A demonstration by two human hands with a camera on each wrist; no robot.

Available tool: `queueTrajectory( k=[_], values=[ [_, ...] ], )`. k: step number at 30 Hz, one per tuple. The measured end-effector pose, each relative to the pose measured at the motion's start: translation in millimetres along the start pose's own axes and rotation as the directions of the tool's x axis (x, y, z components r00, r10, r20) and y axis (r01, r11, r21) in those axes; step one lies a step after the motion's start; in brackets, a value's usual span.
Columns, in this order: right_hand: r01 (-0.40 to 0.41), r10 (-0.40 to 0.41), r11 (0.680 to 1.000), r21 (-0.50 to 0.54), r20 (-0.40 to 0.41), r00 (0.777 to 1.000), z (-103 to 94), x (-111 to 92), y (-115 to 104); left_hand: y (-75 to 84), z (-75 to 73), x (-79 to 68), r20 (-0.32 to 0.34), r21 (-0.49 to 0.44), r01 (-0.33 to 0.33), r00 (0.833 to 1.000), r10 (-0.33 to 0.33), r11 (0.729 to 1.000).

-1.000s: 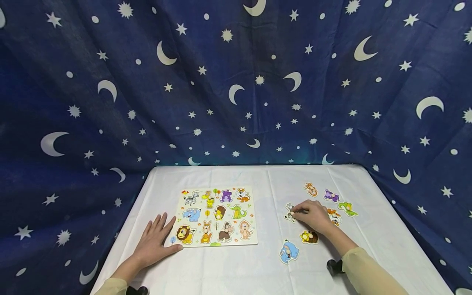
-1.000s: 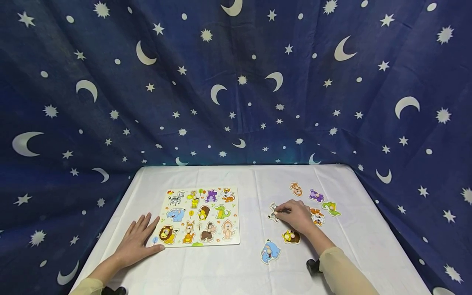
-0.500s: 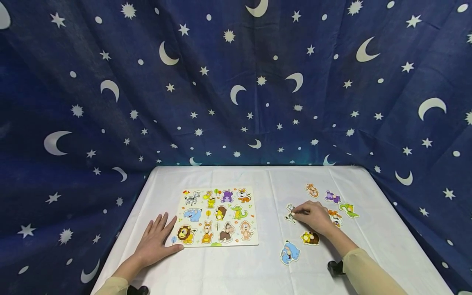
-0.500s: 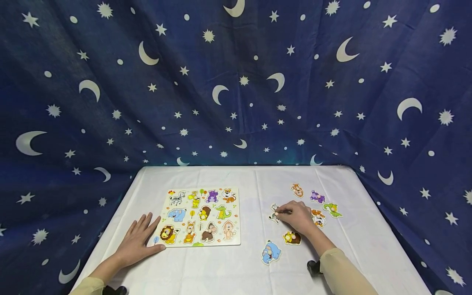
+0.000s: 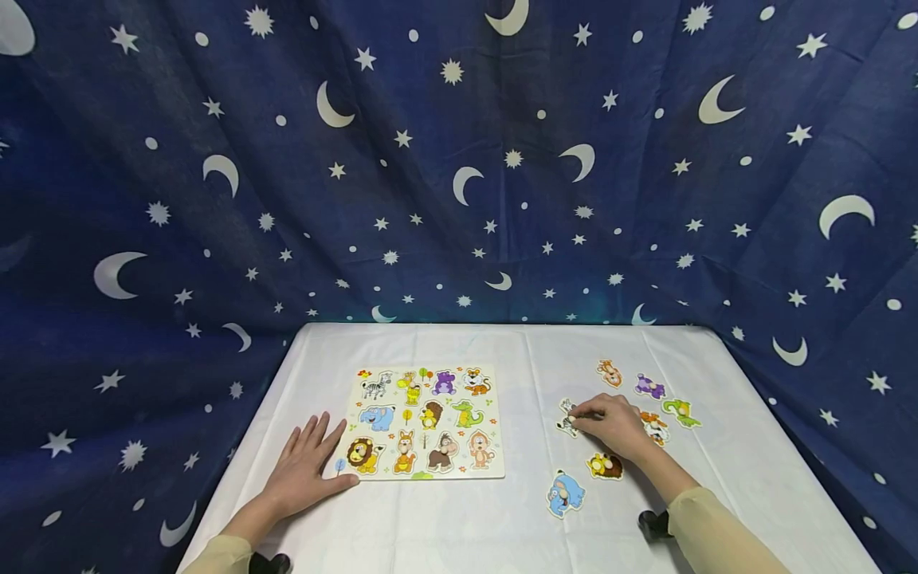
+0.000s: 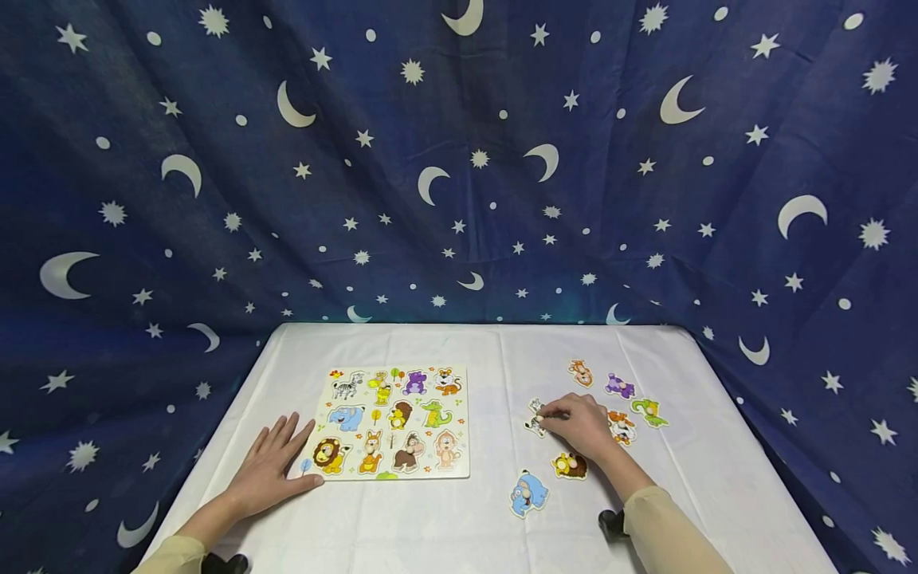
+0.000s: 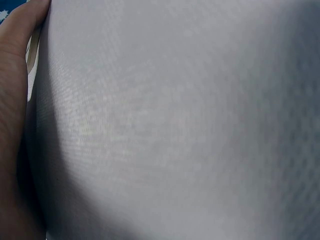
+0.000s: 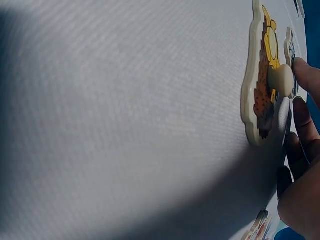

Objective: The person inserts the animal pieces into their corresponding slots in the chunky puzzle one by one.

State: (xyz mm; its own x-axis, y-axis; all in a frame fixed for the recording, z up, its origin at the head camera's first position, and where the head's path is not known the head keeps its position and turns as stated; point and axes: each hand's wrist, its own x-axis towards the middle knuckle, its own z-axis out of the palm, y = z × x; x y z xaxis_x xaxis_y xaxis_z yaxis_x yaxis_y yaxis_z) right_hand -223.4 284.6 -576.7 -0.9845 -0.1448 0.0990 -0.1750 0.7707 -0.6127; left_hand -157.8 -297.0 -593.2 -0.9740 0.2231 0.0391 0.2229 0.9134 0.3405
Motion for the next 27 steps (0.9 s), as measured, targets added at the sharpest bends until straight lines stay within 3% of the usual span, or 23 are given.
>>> queueTrajectory(
  k=[15, 27],
  values=[
    [0.017, -0.017, 0.999, 0.029, -0.023, 1.0, -4.6, 2.6, -5.1, -2.3, 1.0, 0.2, 0.015, 0.015, 0.004, 1.0, -0.004, 1.0],
    [0.066, -0.06, 0.995, 0.073, -0.076, 0.995, -0.9, 8.8, -31.6, -1.5, 0.1, -0.4, 0.012, 0.005, -0.002, 1.0, 0.002, 1.0]
  ],
)
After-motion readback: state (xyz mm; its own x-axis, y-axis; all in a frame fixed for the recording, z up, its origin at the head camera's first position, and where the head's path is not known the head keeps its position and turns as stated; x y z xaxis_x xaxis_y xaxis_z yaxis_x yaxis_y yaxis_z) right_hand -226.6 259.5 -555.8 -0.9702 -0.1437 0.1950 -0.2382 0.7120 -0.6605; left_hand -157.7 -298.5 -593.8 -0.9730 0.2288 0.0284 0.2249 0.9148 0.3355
